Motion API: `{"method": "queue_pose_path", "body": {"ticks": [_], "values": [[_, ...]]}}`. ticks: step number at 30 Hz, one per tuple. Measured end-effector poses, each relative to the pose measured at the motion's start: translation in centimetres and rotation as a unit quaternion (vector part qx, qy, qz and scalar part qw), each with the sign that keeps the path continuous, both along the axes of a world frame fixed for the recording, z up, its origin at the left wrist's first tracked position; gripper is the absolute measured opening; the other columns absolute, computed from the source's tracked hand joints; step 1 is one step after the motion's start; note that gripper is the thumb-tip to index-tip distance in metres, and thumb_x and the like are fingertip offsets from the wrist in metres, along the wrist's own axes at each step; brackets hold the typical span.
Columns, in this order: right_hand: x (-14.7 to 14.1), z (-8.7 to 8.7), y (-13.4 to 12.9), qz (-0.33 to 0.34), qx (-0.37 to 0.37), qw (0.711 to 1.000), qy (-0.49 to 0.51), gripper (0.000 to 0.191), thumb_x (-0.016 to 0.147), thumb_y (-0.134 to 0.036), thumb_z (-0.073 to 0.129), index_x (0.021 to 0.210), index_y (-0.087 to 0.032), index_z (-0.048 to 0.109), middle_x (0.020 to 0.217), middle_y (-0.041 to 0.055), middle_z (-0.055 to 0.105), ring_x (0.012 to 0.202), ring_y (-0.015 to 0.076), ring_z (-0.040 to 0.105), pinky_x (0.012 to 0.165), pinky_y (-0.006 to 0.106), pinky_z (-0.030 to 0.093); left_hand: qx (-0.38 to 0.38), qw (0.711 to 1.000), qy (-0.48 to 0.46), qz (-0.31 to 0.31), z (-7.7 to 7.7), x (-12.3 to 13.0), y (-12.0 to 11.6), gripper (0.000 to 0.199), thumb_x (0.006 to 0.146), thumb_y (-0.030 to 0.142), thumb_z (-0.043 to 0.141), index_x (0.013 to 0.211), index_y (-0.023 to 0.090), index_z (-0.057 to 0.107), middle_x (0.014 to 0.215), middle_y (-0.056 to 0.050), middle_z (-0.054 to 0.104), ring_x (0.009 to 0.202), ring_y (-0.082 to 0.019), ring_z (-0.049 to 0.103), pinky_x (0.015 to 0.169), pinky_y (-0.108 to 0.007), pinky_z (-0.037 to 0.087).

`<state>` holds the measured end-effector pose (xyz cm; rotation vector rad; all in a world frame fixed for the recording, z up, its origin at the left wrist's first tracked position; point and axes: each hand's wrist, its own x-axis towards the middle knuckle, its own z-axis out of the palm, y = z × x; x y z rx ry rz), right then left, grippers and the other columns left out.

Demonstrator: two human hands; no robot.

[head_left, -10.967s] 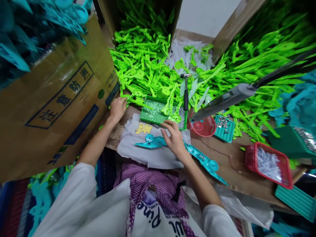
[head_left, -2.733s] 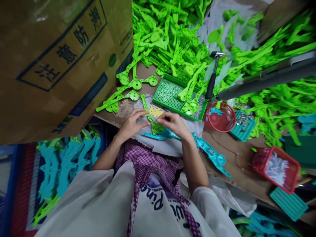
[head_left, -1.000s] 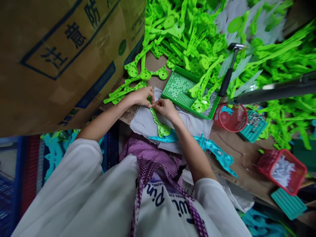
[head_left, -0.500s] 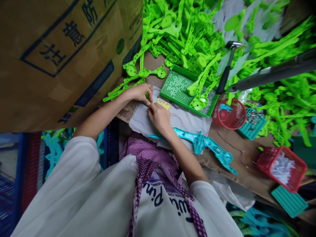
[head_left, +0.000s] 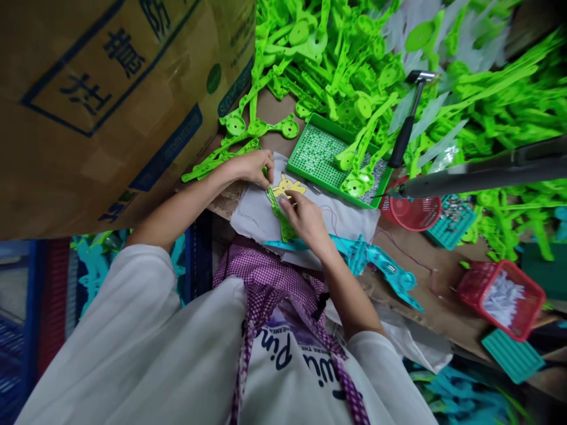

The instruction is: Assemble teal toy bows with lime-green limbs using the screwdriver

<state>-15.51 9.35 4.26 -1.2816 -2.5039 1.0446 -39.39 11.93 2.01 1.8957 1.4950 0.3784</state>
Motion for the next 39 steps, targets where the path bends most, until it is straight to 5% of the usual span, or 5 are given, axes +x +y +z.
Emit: {"method": "queue_pose_path", "body": {"ticks": [5,10,18,26,39], "values": [[0.7,0.5,0.6,0.053,-0.059,0.996,0.044,0.025,0.097,-0.027,0.051,0.103,-0.020,0.073,0.106,0.0096,0.075,0.096,0.0216,0.067,0.088,0.035,0.049,-0.001,1.000,0.004,-0.004,-0.1,0.0,0.1,0.017,0.063,0.023,0.081,0.079,0.021,0.079,0.106,0.001,0.065,0.094,-0.016,0.062,0.084,-0.023,0.045],[0.0,0.8,-0.1,0.156,-0.080,0.982,0.078,0.024,0.096,-0.025,0.053,0.103,-0.018,0.075,0.105,0.0104,0.073,0.099,0.0216,0.066,0.092,0.036,0.049,-0.021,1.000,0.001,0.000,0.0,0.1,0.1,0.018,0.064,0.022,0.080,0.082,0.020,0.078,0.105,0.000,0.065,0.095,-0.017,0.061,0.086,-0.024,0.044],[0.8,0.7,0.9,-0.009,-0.109,0.994,0.007,0.015,0.087,-0.024,0.067,0.098,-0.017,0.073,0.083,0.0050,0.073,0.073,0.0165,0.063,0.073,0.030,0.045,-0.008,0.999,-0.036,-0.008,-1.1,-0.4,0.3,0.019,0.065,0.026,0.083,0.082,0.019,0.077,0.106,-0.002,0.061,0.102,-0.021,0.061,0.092,-0.029,0.045],[0.6,0.5,1.4,0.037,-0.124,0.992,-0.010,0.014,0.086,-0.029,0.065,0.082,-0.017,0.070,0.071,0.0021,0.067,0.064,0.0127,0.053,0.067,0.029,0.036,-0.027,1.000,-0.013,-0.005,-0.1,-0.2,0.1,0.022,0.068,0.033,0.080,0.084,0.020,0.078,0.107,0.000,0.061,0.102,-0.019,0.060,0.093,-0.028,0.044],[-0.7,-0.2,2.4,0.019,-0.190,0.977,-0.098,0.021,0.082,-0.037,0.065,0.074,-0.018,0.060,0.065,-0.0018,0.056,0.062,0.0118,0.044,0.063,0.028,0.030,-0.037,0.999,0.014,0.008,0.8,0.3,0.2,0.015,0.069,0.032,0.080,0.079,0.021,0.078,0.100,0.001,0.064,0.095,-0.018,0.061,0.088,-0.026,0.043]]}}
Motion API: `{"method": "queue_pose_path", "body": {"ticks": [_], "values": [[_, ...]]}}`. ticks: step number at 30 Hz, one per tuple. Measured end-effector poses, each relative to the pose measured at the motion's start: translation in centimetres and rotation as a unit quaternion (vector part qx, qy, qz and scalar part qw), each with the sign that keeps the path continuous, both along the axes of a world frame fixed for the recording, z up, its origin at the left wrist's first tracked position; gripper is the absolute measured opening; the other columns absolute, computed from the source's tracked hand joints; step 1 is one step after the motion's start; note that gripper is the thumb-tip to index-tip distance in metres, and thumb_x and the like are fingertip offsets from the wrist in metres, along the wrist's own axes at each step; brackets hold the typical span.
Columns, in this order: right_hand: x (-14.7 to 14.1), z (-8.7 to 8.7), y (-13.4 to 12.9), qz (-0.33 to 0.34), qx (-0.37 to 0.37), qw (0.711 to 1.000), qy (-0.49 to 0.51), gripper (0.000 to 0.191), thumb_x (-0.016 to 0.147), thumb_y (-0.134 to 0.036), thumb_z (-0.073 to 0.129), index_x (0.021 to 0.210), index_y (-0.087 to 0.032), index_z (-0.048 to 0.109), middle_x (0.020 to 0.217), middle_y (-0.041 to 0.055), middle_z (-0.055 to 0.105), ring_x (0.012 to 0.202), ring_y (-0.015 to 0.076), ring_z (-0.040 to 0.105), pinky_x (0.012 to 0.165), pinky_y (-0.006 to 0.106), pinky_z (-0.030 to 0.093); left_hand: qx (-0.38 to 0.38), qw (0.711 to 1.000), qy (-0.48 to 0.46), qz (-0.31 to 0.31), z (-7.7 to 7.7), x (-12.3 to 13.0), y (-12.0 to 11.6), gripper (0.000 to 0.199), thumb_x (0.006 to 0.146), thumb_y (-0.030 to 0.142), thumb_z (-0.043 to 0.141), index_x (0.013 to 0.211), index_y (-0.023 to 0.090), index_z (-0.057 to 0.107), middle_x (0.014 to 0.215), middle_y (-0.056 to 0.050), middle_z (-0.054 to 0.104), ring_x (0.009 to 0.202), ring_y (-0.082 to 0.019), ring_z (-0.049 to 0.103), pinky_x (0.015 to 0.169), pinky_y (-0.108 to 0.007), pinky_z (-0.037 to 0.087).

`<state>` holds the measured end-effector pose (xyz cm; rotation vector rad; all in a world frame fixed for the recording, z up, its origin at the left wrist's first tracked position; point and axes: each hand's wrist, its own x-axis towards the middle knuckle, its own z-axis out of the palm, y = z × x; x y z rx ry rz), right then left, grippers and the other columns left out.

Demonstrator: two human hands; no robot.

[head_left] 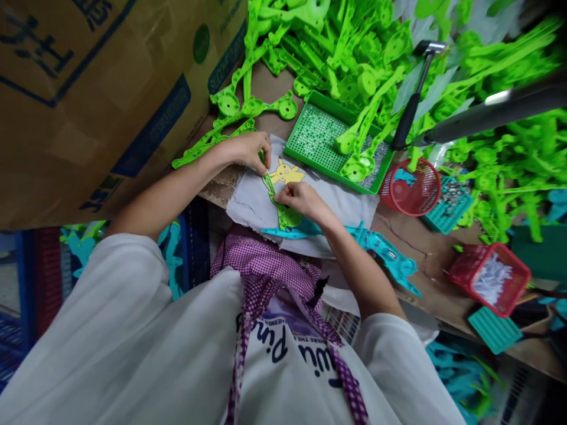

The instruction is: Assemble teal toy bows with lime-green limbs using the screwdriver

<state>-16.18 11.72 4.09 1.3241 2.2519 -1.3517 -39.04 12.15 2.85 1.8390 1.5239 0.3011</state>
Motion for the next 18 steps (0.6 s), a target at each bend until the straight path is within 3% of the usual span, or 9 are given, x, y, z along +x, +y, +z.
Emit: {"method": "queue_pose_path", "body": {"ticks": [5,10,14,18], "values": [[-0.3,0.8,-0.1,0.029,0.023,0.999,-0.023,0.018,0.085,-0.034,0.064,0.078,-0.018,0.060,0.071,0.0002,0.059,0.065,0.0129,0.046,0.065,0.028,0.030,0.007,1.000,-0.013,-0.004,-0.3,-0.2,-0.1,0.014,0.070,0.033,0.080,0.080,0.023,0.078,0.099,0.002,0.064,0.094,-0.018,0.061,0.087,-0.026,0.043],[-0.3,0.5,-0.3,0.043,0.055,0.997,-0.040,0.019,0.090,-0.036,0.061,0.085,-0.018,0.062,0.079,0.0024,0.064,0.069,0.0146,0.050,0.065,0.029,0.030,0.014,1.000,-0.016,0.010,-0.9,-0.4,0.0,0.014,0.072,0.034,0.079,0.080,0.023,0.078,0.098,0.001,0.064,0.095,-0.019,0.061,0.090,-0.028,0.044],[-0.5,0.4,-0.5,0.072,0.078,0.993,-0.051,0.014,0.091,-0.033,0.061,0.087,-0.019,0.063,0.081,0.0034,0.067,0.071,0.0164,0.053,0.064,0.029,0.029,0.015,1.000,-0.018,-0.013,-1.0,-0.5,0.1,0.018,0.070,0.037,0.079,0.081,0.022,0.077,0.100,0.000,0.062,0.097,-0.019,0.061,0.091,-0.028,0.044],[0.2,0.7,-1.6,0.049,0.113,0.992,-0.024,0.018,0.096,-0.035,0.055,0.096,-0.020,0.065,0.089,0.0056,0.072,0.079,0.0196,0.060,0.066,0.030,0.032,0.011,0.999,-0.002,-0.030,-0.7,-0.5,0.2,0.021,0.072,0.040,0.077,0.082,0.021,0.077,0.103,0.000,0.060,0.100,-0.019,0.060,0.094,-0.029,0.044]]}}
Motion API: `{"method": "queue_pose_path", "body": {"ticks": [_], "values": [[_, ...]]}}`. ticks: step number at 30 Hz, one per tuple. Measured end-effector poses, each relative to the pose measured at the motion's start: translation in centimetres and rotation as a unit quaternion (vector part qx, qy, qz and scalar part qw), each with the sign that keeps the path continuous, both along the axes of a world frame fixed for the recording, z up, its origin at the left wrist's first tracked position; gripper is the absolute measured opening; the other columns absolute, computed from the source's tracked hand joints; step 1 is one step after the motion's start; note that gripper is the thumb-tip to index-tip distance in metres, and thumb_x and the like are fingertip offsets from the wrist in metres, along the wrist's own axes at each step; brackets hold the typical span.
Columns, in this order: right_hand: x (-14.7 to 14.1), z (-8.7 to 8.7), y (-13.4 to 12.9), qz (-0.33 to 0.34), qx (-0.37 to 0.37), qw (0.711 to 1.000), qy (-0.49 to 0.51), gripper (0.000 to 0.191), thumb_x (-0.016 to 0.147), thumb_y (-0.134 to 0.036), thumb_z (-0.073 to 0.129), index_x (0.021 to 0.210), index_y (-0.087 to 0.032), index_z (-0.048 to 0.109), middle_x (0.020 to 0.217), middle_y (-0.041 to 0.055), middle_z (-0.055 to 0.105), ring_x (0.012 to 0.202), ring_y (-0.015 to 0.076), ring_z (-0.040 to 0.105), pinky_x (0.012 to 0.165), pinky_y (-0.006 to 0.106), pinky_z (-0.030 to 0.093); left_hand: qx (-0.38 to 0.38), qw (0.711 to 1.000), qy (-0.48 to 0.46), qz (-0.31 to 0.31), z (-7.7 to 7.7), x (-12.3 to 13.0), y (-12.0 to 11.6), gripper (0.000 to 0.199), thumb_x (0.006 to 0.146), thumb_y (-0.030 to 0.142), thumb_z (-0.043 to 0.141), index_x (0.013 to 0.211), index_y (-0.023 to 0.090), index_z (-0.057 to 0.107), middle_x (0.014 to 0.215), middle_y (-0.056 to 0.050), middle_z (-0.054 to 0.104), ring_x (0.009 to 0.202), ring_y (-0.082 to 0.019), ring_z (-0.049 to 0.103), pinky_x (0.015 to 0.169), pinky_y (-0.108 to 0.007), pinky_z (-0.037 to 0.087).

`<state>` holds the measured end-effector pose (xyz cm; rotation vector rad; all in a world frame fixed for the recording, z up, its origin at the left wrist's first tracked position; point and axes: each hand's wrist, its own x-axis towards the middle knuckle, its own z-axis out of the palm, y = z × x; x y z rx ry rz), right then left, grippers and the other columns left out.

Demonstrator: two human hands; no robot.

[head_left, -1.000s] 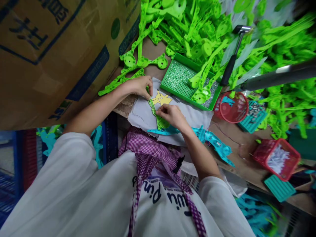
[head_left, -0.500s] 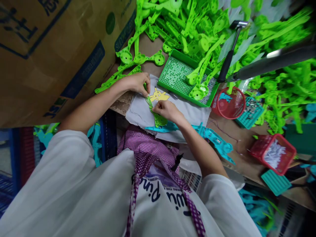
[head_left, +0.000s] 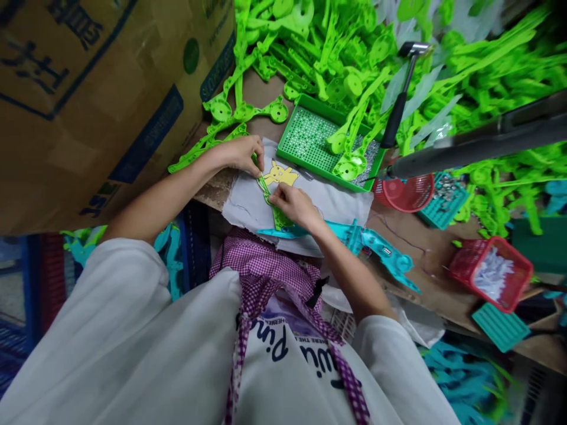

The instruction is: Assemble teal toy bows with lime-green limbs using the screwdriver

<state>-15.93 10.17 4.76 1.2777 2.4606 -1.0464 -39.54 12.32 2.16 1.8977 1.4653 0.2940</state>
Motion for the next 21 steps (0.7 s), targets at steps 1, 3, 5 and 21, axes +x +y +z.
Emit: {"method": "queue_pose_path", "body": {"ticks": [1,3,5,21], "values": [[0.4,0.2,-0.4,-0.007,0.015,1.000,0.010,0.020,0.098,-0.036,0.053,0.099,-0.021,0.066,0.093,0.0059,0.073,0.081,0.0204,0.062,0.067,0.030,0.033,-0.001,1.000,0.005,0.000,0.1,0.0,0.0,0.021,0.073,0.040,0.077,0.082,0.021,0.077,0.105,0.000,0.059,0.101,-0.019,0.060,0.094,-0.029,0.044],[1.3,0.5,-1.1,-0.015,0.041,0.999,0.029,0.023,0.099,-0.037,0.051,0.105,-0.023,0.068,0.101,0.0060,0.075,0.087,0.0218,0.064,0.069,0.031,0.036,-0.002,1.000,0.013,0.003,0.1,0.0,-0.1,0.023,0.072,0.040,0.078,0.084,0.021,0.077,0.107,0.000,0.059,0.103,-0.019,0.060,0.095,-0.029,0.044],[2.0,0.7,-1.7,-0.016,0.055,0.997,0.048,0.025,0.100,-0.036,0.049,0.111,-0.024,0.069,0.108,0.0052,0.074,0.093,0.0224,0.066,0.071,0.031,0.038,-0.001,1.000,0.017,0.005,0.2,0.0,-0.2,0.024,0.072,0.040,0.078,0.086,0.021,0.077,0.108,0.000,0.059,0.104,-0.020,0.060,0.095,-0.029,0.044],[1.3,0.0,-4.6,0.189,0.219,0.957,-0.015,0.045,0.102,-0.010,0.026,0.122,-0.012,0.066,0.107,0.0168,0.070,0.091,0.0251,0.058,0.069,0.040,0.036,0.056,0.995,0.009,0.083,1.3,1.6,-4.0,0.015,0.082,0.028,0.071,0.094,0.020,0.077,0.123,-0.005,0.062,0.108,-0.023,0.061,0.098,-0.036,0.045]]}}
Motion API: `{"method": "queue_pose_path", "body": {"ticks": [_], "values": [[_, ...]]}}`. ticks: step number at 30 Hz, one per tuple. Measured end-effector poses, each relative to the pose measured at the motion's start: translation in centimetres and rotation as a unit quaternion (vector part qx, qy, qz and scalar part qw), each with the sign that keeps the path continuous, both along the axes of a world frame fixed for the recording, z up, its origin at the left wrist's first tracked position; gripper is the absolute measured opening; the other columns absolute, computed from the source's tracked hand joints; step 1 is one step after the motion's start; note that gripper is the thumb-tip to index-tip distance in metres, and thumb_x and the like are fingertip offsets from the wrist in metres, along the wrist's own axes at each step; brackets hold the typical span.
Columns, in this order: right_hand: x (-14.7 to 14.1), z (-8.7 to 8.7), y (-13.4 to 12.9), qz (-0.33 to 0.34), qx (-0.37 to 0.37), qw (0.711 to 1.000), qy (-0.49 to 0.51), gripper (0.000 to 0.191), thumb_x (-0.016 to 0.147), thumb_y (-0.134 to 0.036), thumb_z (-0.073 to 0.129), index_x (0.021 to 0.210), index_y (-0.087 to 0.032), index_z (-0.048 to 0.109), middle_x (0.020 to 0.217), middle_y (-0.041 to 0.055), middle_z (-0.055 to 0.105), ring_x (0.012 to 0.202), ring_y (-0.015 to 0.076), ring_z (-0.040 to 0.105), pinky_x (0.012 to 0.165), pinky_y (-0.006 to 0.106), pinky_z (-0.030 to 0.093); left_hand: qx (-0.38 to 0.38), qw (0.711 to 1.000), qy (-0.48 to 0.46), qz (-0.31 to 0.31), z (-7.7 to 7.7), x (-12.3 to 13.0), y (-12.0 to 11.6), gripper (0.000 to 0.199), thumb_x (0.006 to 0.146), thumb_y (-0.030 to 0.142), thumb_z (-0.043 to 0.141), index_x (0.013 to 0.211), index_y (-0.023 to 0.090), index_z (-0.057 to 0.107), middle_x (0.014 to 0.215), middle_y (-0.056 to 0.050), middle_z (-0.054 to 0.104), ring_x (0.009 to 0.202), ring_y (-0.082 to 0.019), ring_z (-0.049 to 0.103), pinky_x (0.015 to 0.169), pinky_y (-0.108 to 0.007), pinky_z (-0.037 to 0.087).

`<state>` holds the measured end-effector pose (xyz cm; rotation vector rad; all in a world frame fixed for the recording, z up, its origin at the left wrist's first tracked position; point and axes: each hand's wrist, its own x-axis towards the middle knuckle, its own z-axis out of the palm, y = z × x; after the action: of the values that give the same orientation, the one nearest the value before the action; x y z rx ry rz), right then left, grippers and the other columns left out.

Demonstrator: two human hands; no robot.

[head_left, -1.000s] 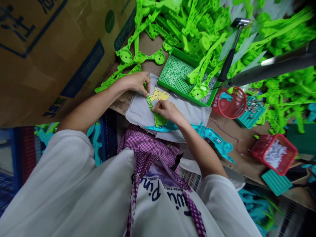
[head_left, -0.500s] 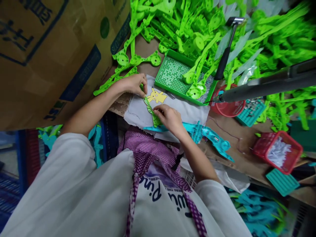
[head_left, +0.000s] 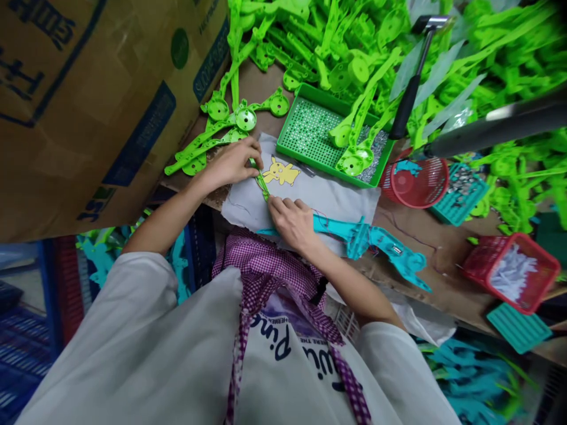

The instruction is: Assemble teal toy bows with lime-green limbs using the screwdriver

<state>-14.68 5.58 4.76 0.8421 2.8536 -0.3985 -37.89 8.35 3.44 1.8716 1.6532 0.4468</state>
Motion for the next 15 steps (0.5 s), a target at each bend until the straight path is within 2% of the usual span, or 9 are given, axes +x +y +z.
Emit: {"method": "queue_pose_path", "body": {"ticks": [3,6,8,11,15], "values": [[-0.3,0.2,-0.1,0.030,0.008,1.000,-0.001,0.047,0.099,-0.005,0.024,0.123,-0.011,0.064,0.113,0.0188,0.068,0.091,0.0257,0.057,0.069,0.041,0.037,0.017,1.000,0.002,0.007,0.4,0.6,-0.8,0.016,0.085,0.024,0.066,0.097,0.021,0.076,0.124,-0.005,0.062,0.114,-0.025,0.059,0.101,-0.038,0.044],[0.0,0.3,0.3,0.033,0.001,0.999,-0.003,0.044,0.100,-0.007,0.027,0.122,-0.011,0.065,0.114,0.0189,0.068,0.091,0.0254,0.058,0.071,0.040,0.039,0.060,0.998,0.013,0.031,1.0,2.1,-2.9,0.022,0.089,0.020,0.059,0.104,0.024,0.075,0.128,-0.006,0.063,0.121,-0.026,0.056,0.106,-0.042,0.041],[0.5,0.2,0.6,0.010,-0.007,1.000,0.007,0.041,0.102,-0.012,0.031,0.125,-0.012,0.064,0.109,0.0172,0.069,0.090,0.0245,0.059,0.073,0.038,0.040,0.080,0.996,0.005,0.031,1.1,3.4,-4.5,0.023,0.092,0.020,0.056,0.107,0.025,0.074,0.128,-0.007,0.064,0.120,-0.025,0.056,0.107,-0.043,0.041],[1.5,-0.2,0.9,-0.055,-0.022,0.997,0.046,0.040,0.105,-0.023,0.034,0.134,-0.013,0.059,0.104,0.0148,0.070,0.087,0.0232,0.060,0.077,0.035,0.042,0.083,0.996,-0.018,0.010,0.3,4.8,-6.3,0.023,0.094,0.025,0.058,0.111,0.023,0.073,0.124,-0.008,0.067,0.117,-0.025,0.058,0.105,-0.044,0.043],[2.1,-0.8,0.7,-0.104,-0.057,0.988,0.097,0.039,0.105,-0.028,0.035,0.126,-0.011,0.064,0.107,0.0159,0.071,0.090,0.0235,0.061,0.082,0.035,0.044,0.081,0.996,-0.028,0.017,-0.9,5.3,-6.7,0.020,0.095,0.029,0.060,0.108,0.023,0.073,0.120,-0.008,0.069,0.116,-0.024,0.058,0.104,-0.043,0.044]]}}
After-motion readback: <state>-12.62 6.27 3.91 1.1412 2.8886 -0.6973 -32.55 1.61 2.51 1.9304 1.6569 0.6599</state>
